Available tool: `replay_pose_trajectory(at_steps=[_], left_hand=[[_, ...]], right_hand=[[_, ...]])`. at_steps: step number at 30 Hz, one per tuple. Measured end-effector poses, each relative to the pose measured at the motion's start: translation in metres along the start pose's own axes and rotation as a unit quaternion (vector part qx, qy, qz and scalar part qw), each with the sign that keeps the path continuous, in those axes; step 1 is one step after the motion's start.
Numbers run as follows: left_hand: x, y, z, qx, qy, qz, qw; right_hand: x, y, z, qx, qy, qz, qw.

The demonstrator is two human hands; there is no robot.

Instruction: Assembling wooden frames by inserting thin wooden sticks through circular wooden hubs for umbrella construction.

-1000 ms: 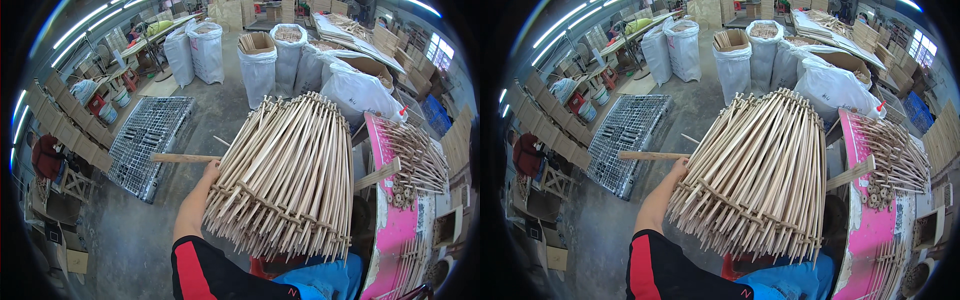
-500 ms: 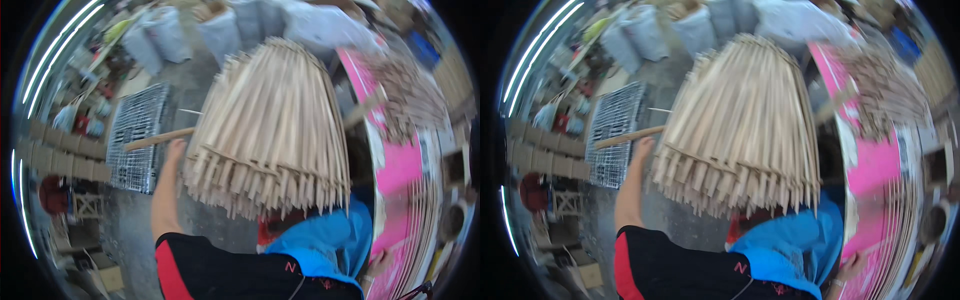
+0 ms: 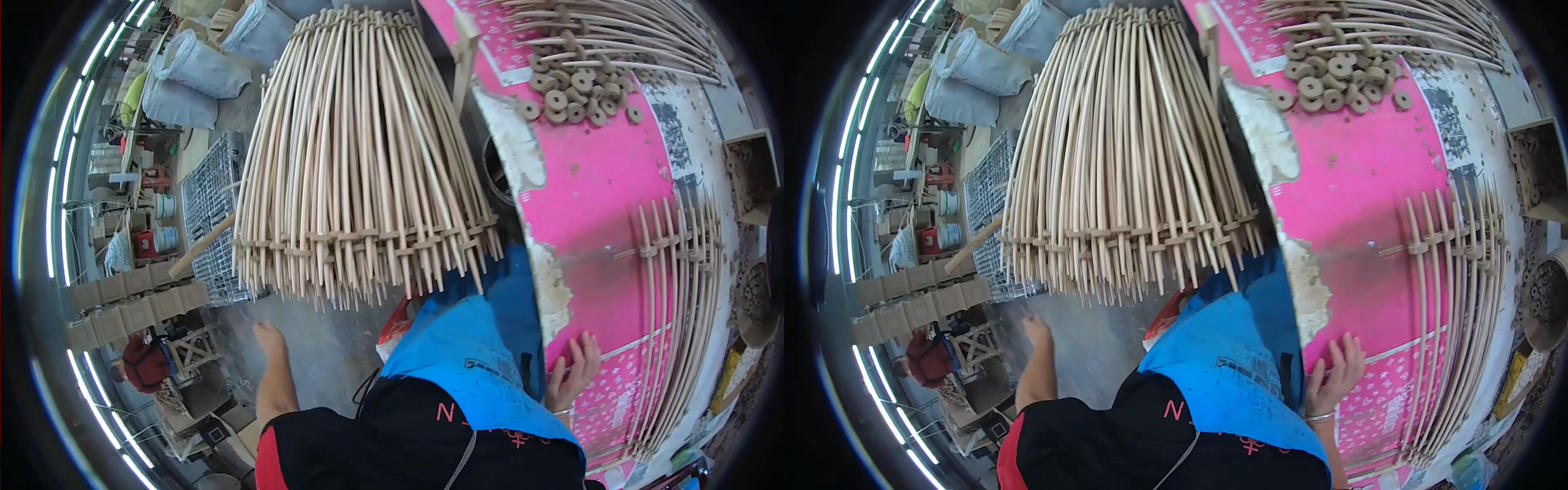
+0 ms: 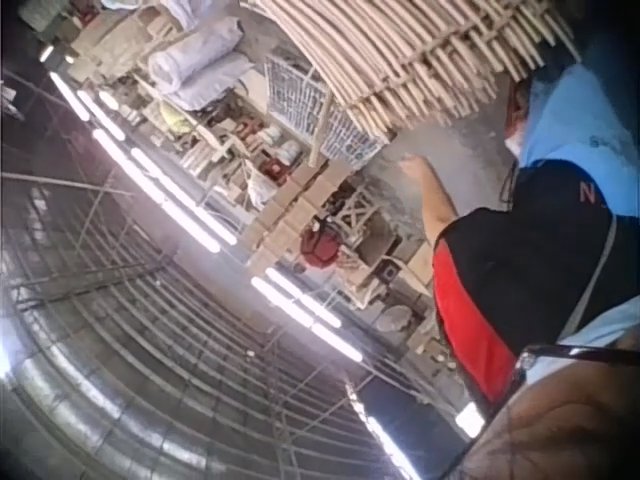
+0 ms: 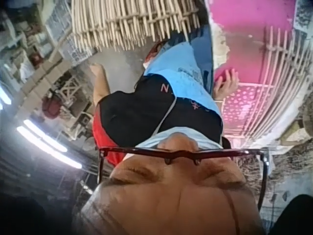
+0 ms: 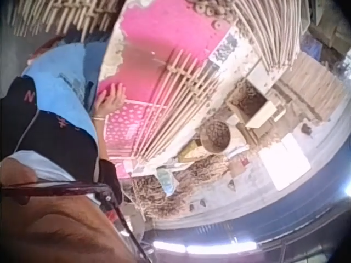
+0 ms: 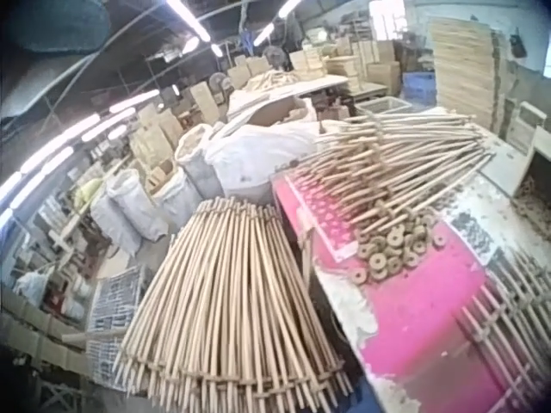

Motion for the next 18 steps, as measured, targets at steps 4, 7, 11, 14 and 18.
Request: replay_pose_trajectory(at_steps=[4,7,11,14,18], left_hand=[[-0.050,0.000,0.059,-0.009,-0.062,-0.158,0.985],[-0.070,0.021,0.086,-0.027,-0.090,-0.243,0.965],[-0.104,0.070,0.054,-0.002,-0.147,-0.310,0.939],[-0.160,0.090,-0.025,-0.015,-0.072,-0.373,0.925],[-0.228,0.088,-0.117,-0.175,0.076,-0.452,0.872]], right_hand=[[-0.002,-0.001,0.005,0.000,-0.032,-0.019,0.999],[-0.001,0.000,-0.001,-0.017,-0.050,-0.024,0.998],[0.004,0.003,-0.010,-0.025,-0.022,0.013,0.999],[0.001,0.002,-0.008,-0.020,0.015,0.041,0.999],[-0.008,-0.002,-0.001,-0.023,0.031,0.051,0.998]])
Point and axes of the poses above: each hand's wrist, its own x-axis towards the middle knuckle, its own y-axis out of the back of the hand, z = x × y, the point moved 1 cm from there along x, towards the middle knuckle, and after that the axes turned 9 degrees about -y, right-handed, at the moved point
